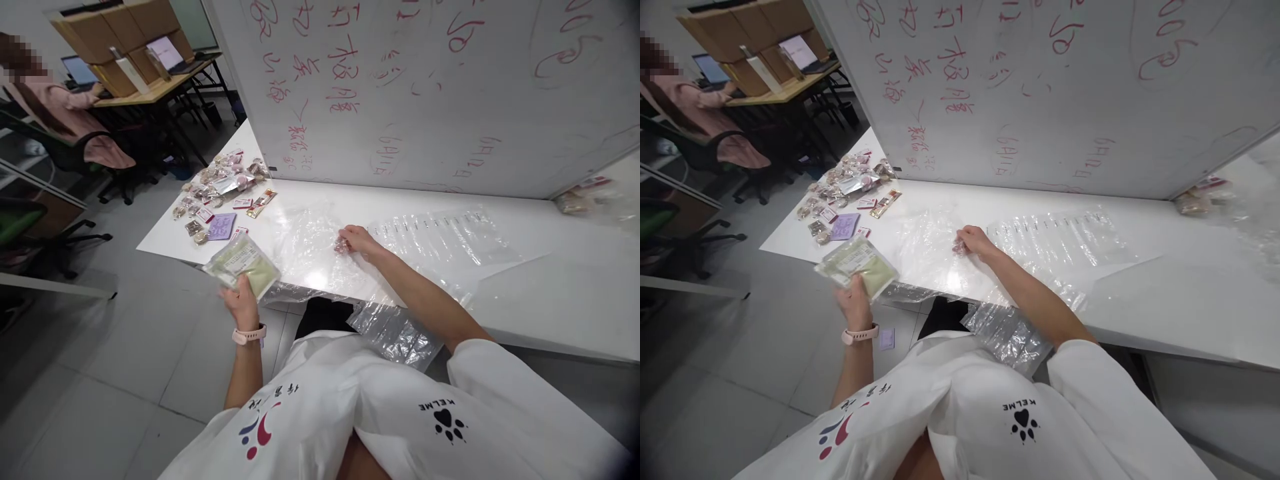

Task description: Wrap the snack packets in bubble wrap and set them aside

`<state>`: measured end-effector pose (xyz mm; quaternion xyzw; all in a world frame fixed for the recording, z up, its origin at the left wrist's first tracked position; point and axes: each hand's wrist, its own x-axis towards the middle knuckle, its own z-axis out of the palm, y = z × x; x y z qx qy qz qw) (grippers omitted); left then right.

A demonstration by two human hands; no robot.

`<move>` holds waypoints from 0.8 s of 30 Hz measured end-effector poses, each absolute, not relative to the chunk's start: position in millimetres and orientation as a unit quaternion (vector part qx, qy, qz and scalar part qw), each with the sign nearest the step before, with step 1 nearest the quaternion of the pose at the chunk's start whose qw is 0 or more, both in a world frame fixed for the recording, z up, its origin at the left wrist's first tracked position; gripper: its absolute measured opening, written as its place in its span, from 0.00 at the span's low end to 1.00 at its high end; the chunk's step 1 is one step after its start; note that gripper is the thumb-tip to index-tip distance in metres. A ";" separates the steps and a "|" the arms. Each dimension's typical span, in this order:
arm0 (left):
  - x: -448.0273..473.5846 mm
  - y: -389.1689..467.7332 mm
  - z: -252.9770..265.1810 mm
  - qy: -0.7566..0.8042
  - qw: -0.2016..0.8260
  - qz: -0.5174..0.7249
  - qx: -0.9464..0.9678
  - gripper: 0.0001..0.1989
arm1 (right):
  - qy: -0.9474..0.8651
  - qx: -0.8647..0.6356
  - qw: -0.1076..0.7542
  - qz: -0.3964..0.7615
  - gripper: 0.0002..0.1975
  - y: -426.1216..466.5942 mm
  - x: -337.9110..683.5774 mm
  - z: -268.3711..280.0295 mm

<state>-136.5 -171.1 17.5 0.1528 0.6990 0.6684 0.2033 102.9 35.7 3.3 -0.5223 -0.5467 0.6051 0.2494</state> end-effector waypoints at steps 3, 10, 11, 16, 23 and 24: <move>-127.6 -169.7 42.3 0.676 0.182 0.682 0.210 0.16 | -0.542 -0.560 0.272 0.565 0.14 33.2 116.8 -4.4; -81.8 -90.9 46.4 0.545 0.562 0.475 0.401 0.14 | -0.557 -0.574 0.274 0.534 0.11 23.3 141.1 -6.1; -78.0 -77.6 38.4 0.548 0.575 0.433 0.427 0.14 | -0.555 -0.579 0.279 0.528 0.12 21.6 146.1 -5.5; -75.1 -43.1 4.1 0.561 0.554 0.352 0.505 0.18 | -0.524 -0.598 0.325 0.512 0.14 4.3 170.1 -4.4; -86.5 -46.0 -4.6 0.555 0.554 0.353 0.511 0.19 | -0.363 -0.543 0.332 0.680 0.21 -9.3 178.4 -0.1; -87.3 -45.9 -5.2 0.558 0.553 0.352 0.510 0.19 | -0.371 -0.542 0.320 0.683 0.23 -9.1 181.5 1.8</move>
